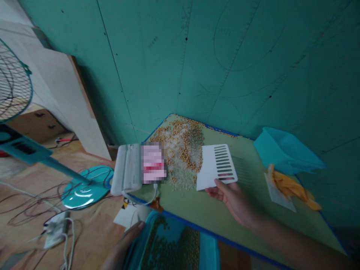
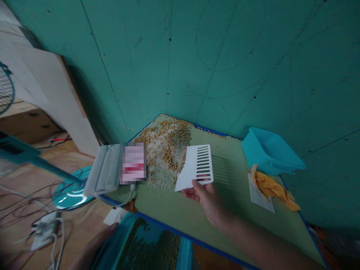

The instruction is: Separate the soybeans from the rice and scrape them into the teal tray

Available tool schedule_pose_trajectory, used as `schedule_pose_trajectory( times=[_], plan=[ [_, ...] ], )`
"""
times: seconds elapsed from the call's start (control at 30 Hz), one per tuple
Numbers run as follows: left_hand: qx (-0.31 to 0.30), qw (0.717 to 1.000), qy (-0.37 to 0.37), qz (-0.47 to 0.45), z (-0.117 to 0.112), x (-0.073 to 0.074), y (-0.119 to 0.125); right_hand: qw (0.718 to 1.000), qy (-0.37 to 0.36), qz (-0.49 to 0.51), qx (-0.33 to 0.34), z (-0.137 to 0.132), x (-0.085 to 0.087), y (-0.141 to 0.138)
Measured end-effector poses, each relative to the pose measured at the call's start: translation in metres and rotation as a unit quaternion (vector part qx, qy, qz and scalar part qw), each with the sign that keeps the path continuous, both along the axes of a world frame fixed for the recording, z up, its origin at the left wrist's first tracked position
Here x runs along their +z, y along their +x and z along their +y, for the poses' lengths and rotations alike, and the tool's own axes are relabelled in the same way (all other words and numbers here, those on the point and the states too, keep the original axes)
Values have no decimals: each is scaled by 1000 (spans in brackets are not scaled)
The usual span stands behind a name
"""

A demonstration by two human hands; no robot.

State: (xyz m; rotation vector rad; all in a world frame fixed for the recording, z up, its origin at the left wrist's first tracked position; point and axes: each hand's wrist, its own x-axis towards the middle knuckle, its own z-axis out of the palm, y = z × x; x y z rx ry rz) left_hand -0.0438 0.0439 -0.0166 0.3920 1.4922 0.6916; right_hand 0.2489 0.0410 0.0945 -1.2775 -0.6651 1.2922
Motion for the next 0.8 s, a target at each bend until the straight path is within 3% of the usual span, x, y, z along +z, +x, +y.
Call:
schedule_pose_trajectory(
  times=[0.23, 0.37, 0.5, 0.67, 0.8],
  plan=[
    [-7, 1000, -14, 24, 3, -1, 7, 997, 11, -61, 46, 8, 7, -25],
    [0, 1000, -16, 24, 4, -3, 6, 993, 16, -86, 77, 18, 16, -26],
    [17, 999, -20, 21, 2, 0, 3, 981, 40, -175, 68, 25, 26, 1],
    [27, 999, -34, -4, 1, 9, 4, 936, 59, -340, 67, 33, 31, 50],
    [23, 998, -43, -28, 4, 10, 9, 906, 70, -414, 44, 38, 31, 72]
  ],
)
